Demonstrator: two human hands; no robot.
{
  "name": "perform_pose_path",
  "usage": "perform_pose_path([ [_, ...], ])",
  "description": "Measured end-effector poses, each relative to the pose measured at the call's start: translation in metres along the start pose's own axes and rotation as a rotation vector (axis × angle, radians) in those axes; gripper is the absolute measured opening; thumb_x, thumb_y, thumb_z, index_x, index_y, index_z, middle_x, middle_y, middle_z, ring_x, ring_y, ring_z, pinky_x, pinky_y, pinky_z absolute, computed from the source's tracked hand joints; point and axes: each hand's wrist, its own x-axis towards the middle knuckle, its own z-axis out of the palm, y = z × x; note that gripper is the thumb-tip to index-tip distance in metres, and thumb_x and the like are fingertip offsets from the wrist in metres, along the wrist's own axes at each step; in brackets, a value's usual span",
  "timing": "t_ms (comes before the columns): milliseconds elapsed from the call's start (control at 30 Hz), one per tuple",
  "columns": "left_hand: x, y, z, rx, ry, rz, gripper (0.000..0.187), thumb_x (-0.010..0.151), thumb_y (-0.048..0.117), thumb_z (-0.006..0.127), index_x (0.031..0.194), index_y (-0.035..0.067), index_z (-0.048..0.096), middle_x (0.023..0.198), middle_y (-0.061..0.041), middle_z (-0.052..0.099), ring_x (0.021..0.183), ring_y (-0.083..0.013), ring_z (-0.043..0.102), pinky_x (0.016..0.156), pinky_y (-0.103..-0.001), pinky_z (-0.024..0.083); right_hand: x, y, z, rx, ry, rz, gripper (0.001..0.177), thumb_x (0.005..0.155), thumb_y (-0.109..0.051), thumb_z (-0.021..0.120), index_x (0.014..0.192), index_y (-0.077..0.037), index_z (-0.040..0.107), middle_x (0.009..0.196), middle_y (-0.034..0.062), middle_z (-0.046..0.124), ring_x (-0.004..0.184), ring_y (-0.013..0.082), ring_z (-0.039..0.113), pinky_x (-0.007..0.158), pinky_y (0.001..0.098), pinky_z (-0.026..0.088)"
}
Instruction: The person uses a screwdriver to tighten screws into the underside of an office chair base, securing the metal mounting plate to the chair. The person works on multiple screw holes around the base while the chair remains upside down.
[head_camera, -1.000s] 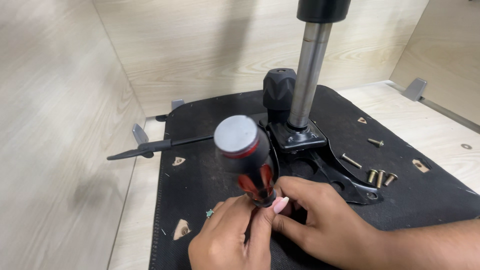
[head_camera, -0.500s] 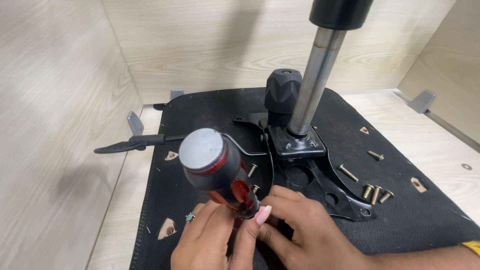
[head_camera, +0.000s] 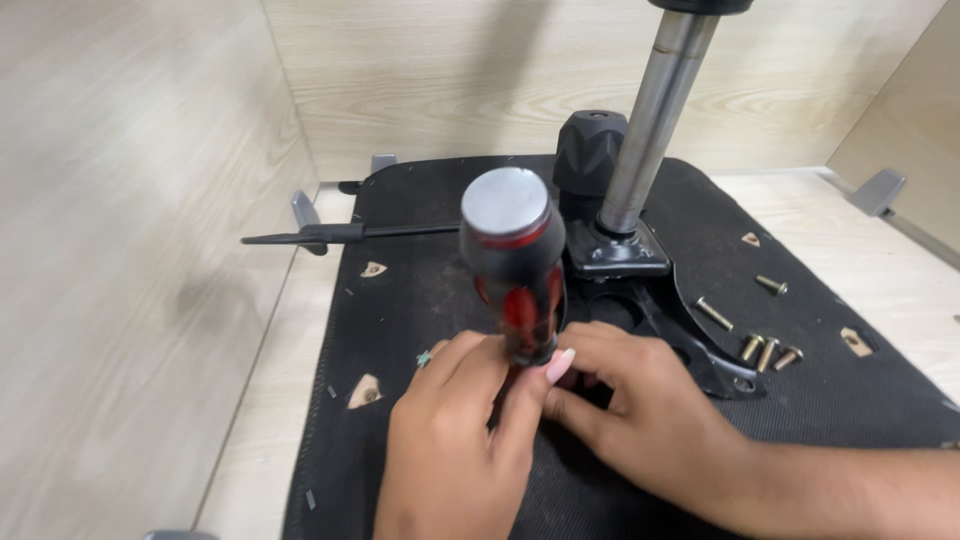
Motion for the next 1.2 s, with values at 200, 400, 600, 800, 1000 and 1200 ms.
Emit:
perform_pose_path([
  [200,0.004,0.006,-0.005,0.041,-0.014,-0.044,0.027,0.095,0.021,0.075,0.082,-0.001,0.067,0.077,-0.012,0.066,0.068,-0.0269,0.064,0.062,-0.038,0.049,0.008,0.005,-0.005,-0.119,-0.071,0.055,0.027,0.075,-0.014,0.080,0.101,-0.008,0.077,0.077,0.0044,0.078,0.063,0.0127,0.071,0.058,0.0289,0.057],
  [400,0.020,0.017,-0.008,-0.188,-0.064,-0.312,0.026,0.081,0.021,0.081,0.090,-0.001,0.071,0.080,-0.009,0.075,0.068,-0.0145,0.075,0.060,-0.028,0.061,0.021,0.011,-0.006,0.002,-0.172,0.268,0.018,0.080,-0.013,0.079,0.095,-0.001,0.079,0.078,0.0042,0.081,0.070,0.0072,0.068,0.063,0.0295,0.058],
  [600,0.039,0.031,-0.007,-0.286,-0.191,-0.454,0.035,0.079,0.005,0.076,0.114,0.004,0.074,0.075,-0.009,0.076,0.064,-0.0115,0.075,0.057,-0.024,0.062,0.024,0.015,-0.009,0.039,-0.170,0.247,0.024,0.069,-0.010,0.086,0.090,-0.002,0.078,0.074,0.0043,0.078,0.069,0.0093,0.069,0.066,0.0293,0.058],
  [800,0.046,0.024,0.002,-0.191,-0.277,-0.391,0.037,0.079,0.007,0.077,0.115,0.006,0.071,0.082,-0.009,0.080,0.068,-0.0120,0.077,0.059,-0.025,0.061,0.023,0.018,-0.009,-0.049,-0.131,0.167,0.024,0.067,-0.013,0.087,0.083,-0.004,0.072,0.074,0.0004,0.077,0.067,0.0072,0.072,0.064,0.0265,0.059],
  [1000,0.044,0.013,-0.004,-0.236,-0.247,-0.347,0.021,0.084,0.007,0.076,0.104,0.000,0.075,0.084,-0.010,0.081,0.071,-0.0115,0.078,0.059,-0.023,0.062,0.026,0.014,-0.005,0.016,-0.173,0.242,0.033,0.065,-0.019,0.091,0.089,-0.006,0.074,0.065,0.0005,0.068,0.058,0.0064,0.063,0.053,0.0241,0.054],
  [1200,0.040,0.014,-0.007,-0.312,-0.316,-0.497,0.016,0.088,0.004,0.065,0.100,0.000,0.074,0.076,-0.010,0.078,0.067,-0.0124,0.076,0.052,-0.029,0.060,0.024,0.003,-0.011,-0.049,-0.205,0.402,0.034,0.067,-0.023,0.093,0.097,-0.014,0.079,0.071,-0.0019,0.071,0.059,0.0084,0.060,0.055,0.0270,0.048],
])
